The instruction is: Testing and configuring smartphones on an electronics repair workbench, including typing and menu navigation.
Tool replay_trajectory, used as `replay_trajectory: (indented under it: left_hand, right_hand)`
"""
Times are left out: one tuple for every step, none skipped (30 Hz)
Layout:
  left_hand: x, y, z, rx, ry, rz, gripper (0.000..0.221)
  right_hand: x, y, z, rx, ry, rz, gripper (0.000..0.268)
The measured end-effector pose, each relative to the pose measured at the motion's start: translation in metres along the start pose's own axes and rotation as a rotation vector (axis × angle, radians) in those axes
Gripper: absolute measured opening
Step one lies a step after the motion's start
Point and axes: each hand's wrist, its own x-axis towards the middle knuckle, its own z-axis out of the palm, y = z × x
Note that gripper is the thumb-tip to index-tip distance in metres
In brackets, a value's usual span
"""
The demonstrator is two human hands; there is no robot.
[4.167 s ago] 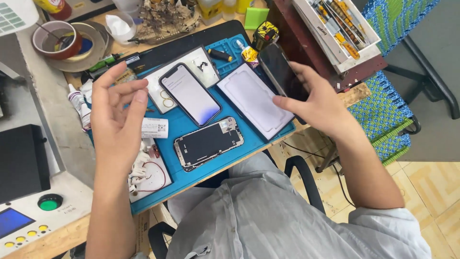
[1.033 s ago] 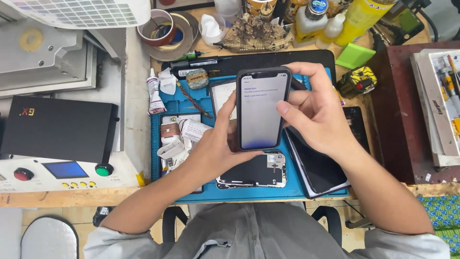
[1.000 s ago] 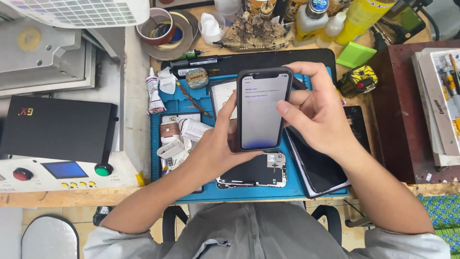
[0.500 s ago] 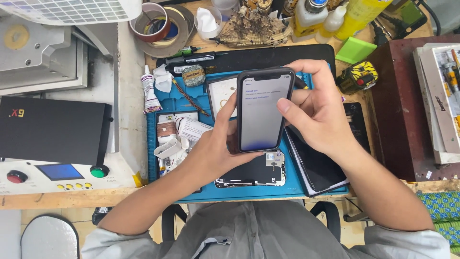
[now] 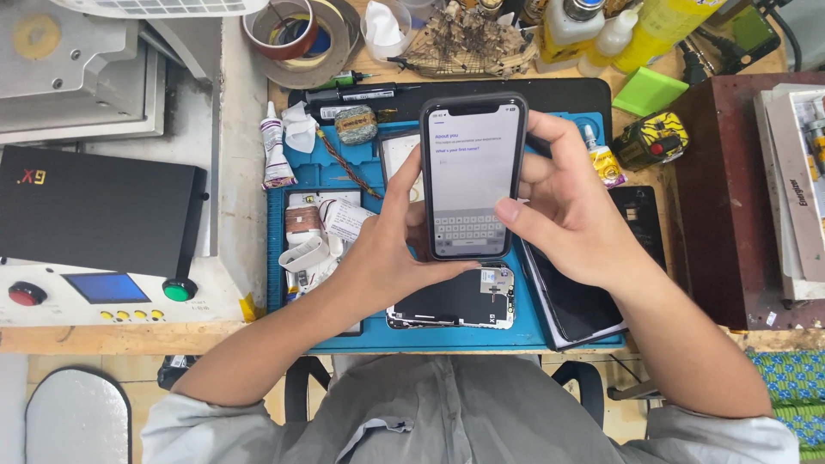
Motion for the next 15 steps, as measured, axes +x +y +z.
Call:
replay_trajectory:
  left_hand:
    - [0.0004, -0.0003, 0.0001, -0.010, 0.003, 0.024, 0.128]
    - [0.0005, 0.0011, -0.0001, -0.009, 0.005, 0.027, 0.128]
    - [0.0007, 0.0025, -0.0002, -0.002, 0.007, 0.009, 0.128]
    - [0.0001, 0.0037, -0.0003, 0.005, 0.008, -0.012, 0.128]
    - [0.0008, 0.0022, -0.0003, 0.004, 0.008, -0.011, 0.128]
    - [0.0010, 0.0005, 0.0001, 0.001, 0.021, -0.015, 0.129]
    - [0.0013, -0.0014, 0.0006, -0.003, 0.033, -0.019, 0.130]
    - [0.0012, -0.0026, 0.0011, -0.006, 0.031, -0.024, 0.130]
    - [0.0009, -0.0037, 0.0014, -0.008, 0.042, 0.023, 0.128]
    - [0.0022, -0.0044, 0.0003, -0.007, 0.055, 0.076, 0.126]
    - [0.0017, -0.0051, 0.0007, -0.007, 0.057, 0.078, 0.126]
    - [0.0016, -0.0055, 0.0013, -0.002, 0.059, 0.059, 0.128]
    - [0.0015, -0.0060, 0.0020, 0.003, 0.062, 0.040, 0.129]
    - [0.0012, -0.0050, 0.0016, 0.002, 0.062, 0.039, 0.129]
    - [0.0010, -0.0042, 0.0013, 0.001, 0.055, 0.027, 0.129]
  right_hand:
    - [0.0003, -0.0027, 0.0014, -0.040, -0.015, -0.005, 0.071]
    - [0.0012, -0.0036, 0.0012, -0.043, -0.016, -0.007, 0.071]
    - [0.0021, -0.0045, 0.0008, -0.032, -0.031, -0.004, 0.072]
    - [0.0024, -0.0050, 0.0012, -0.018, -0.045, 0.002, 0.073]
    - [0.0038, -0.0060, 0.0022, -0.019, -0.045, 0.002, 0.073]
    - [0.0044, -0.0064, 0.0034, -0.007, -0.068, -0.008, 0.077]
    - [0.0051, -0.0065, 0.0044, 0.004, -0.090, -0.018, 0.082]
    - [0.0044, -0.0063, 0.0048, 0.007, -0.090, -0.013, 0.082]
    - [0.0039, -0.0063, 0.0054, -0.002, -0.100, 0.004, 0.088]
    - [0.0053, -0.0069, 0.0054, -0.015, -0.112, 0.014, 0.094]
    - [0.0052, -0.0072, 0.0062, -0.016, -0.113, 0.012, 0.094]
    - [0.0053, -0.0079, 0.0065, -0.032, -0.113, 0.015, 0.095]
    - [0.0053, -0.0084, 0.0067, -0.048, -0.113, 0.018, 0.097]
    - [0.0051, -0.0082, 0.0070, -0.048, -0.114, 0.019, 0.097]
    - [0.0049, -0.0078, 0.0073, -0.041, -0.113, 0.026, 0.099]
